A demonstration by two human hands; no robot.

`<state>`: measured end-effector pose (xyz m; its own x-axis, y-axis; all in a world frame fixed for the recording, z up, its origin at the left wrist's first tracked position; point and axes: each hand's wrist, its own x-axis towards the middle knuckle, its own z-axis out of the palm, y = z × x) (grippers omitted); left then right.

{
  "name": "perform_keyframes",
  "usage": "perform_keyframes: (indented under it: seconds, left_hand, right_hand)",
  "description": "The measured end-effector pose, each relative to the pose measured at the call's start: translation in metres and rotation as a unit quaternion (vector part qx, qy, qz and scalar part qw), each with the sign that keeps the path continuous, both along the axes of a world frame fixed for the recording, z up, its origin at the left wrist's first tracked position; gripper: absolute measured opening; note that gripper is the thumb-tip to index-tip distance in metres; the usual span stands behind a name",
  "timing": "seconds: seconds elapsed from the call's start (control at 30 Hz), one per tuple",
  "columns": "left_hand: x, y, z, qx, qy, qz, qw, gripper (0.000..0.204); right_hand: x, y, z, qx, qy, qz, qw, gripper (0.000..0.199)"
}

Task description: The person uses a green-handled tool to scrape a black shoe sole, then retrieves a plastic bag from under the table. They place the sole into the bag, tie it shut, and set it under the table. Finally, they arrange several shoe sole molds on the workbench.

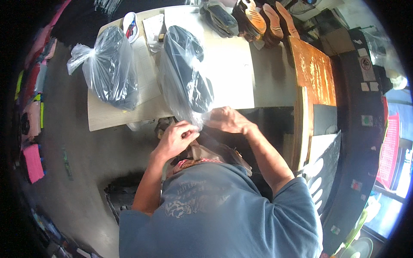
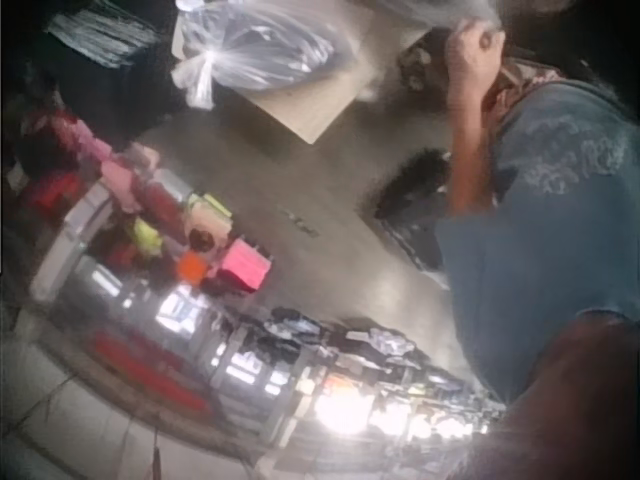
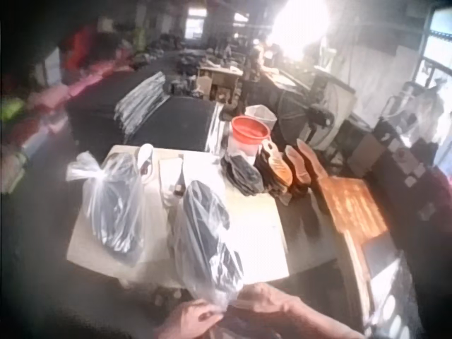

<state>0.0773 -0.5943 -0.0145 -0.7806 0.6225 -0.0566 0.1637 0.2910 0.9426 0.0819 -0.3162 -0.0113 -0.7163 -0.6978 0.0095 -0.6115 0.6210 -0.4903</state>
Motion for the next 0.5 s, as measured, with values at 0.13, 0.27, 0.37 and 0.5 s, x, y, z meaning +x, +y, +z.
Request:
perform_keyframes:
  seconds: [0.13, 0.27, 0.37, 0.5]
  left_hand:
    - [-0.034, -0.024, 0.018, 0.055, -0.103, 0.169, 0.979, 0.021]
    - [-0.093, 0.001, 0.026, 0.125, -0.126, 0.267, 0.947, 0.028]
    - [-0.127, 0.037, 0.027, 0.104, -0.093, 0.316, 0.938, 0.016]
    - [-0.151, 0.052, 0.023, 0.035, 0.005, 0.365, 0.93, 0.021]
  right_hand:
    - [-0.034, 0.021, 0.022, -0.18, -0.272, -0.335, 0.884, 0.023]
    - [-0.12, 0.013, 0.035, -0.264, -0.164, -0.41, 0.858, 0.046]
    - [-0.194, -0.002, 0.044, -0.291, -0.084, -0.341, 0.89, 0.061]
    - [-0.259, -0.02, 0.041, -0.171, -0.028, -0.292, 0.941, 0.045]
